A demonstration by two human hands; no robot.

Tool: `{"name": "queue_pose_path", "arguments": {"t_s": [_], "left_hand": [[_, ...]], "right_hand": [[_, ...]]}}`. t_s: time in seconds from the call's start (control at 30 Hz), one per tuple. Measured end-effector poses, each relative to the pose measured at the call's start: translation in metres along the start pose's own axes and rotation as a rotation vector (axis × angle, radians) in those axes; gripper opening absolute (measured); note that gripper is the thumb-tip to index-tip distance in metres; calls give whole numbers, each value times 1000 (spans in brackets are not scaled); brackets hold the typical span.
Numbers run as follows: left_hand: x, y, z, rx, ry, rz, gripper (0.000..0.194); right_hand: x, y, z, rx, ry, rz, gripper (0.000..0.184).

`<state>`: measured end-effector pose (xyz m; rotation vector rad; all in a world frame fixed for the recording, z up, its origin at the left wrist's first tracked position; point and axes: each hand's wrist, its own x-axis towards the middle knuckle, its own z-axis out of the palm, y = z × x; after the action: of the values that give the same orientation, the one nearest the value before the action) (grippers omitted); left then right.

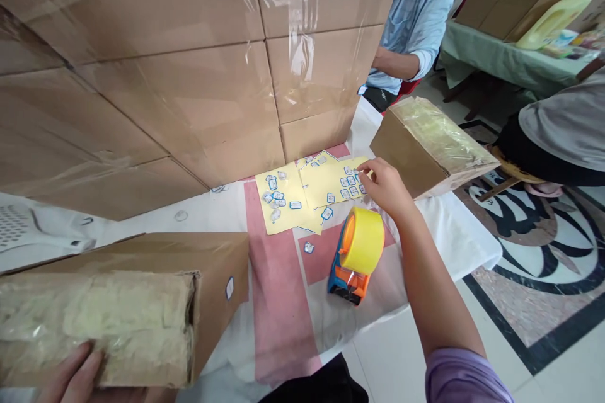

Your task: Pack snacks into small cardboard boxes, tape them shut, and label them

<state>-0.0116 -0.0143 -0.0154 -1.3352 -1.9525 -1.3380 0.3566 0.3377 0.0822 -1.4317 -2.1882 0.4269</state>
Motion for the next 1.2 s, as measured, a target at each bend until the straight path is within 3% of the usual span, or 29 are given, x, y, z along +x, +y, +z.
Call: {"name": "queue_pose_path", "arguments": {"t_s": [0.1, 0.27, 0.4, 0.5, 0.67, 0.77, 0.87, 0.97, 1.1, 1.2], "left_hand": [[5, 6, 4, 72, 154, 182, 86], [17, 17, 9, 111, 175, 188, 74], [17, 18, 8, 118, 164, 191, 62], [15, 15, 8, 118, 179, 189, 56], [15, 16, 11, 101, 209, 149, 50], [17, 17, 11, 84, 196, 189, 50], [17, 16, 10, 72, 204, 194, 45], [13, 12, 7, 72, 166, 174, 48], [10, 11, 5, 38, 119, 170, 54], [12, 14, 6, 20, 119, 174, 56]], "right_hand": [[-3, -54, -12, 30, -76, -172, 17], [15, -135, 1, -159, -567, -469, 32], [44, -159, 26, -565, -893, -434, 39], [55, -162, 38, -693, -989, -415, 36], [55, -150, 66, -614, -874, -646, 58], [56, -139, 84, -532, -809, -796, 41], [58, -131, 92, -469, -763, -851, 19], [55, -124, 89, -263, -656, -786, 11], [34, -120, 71, 245, -548, -467, 7], [9, -121, 56, 495, -534, -303, 8]]}}
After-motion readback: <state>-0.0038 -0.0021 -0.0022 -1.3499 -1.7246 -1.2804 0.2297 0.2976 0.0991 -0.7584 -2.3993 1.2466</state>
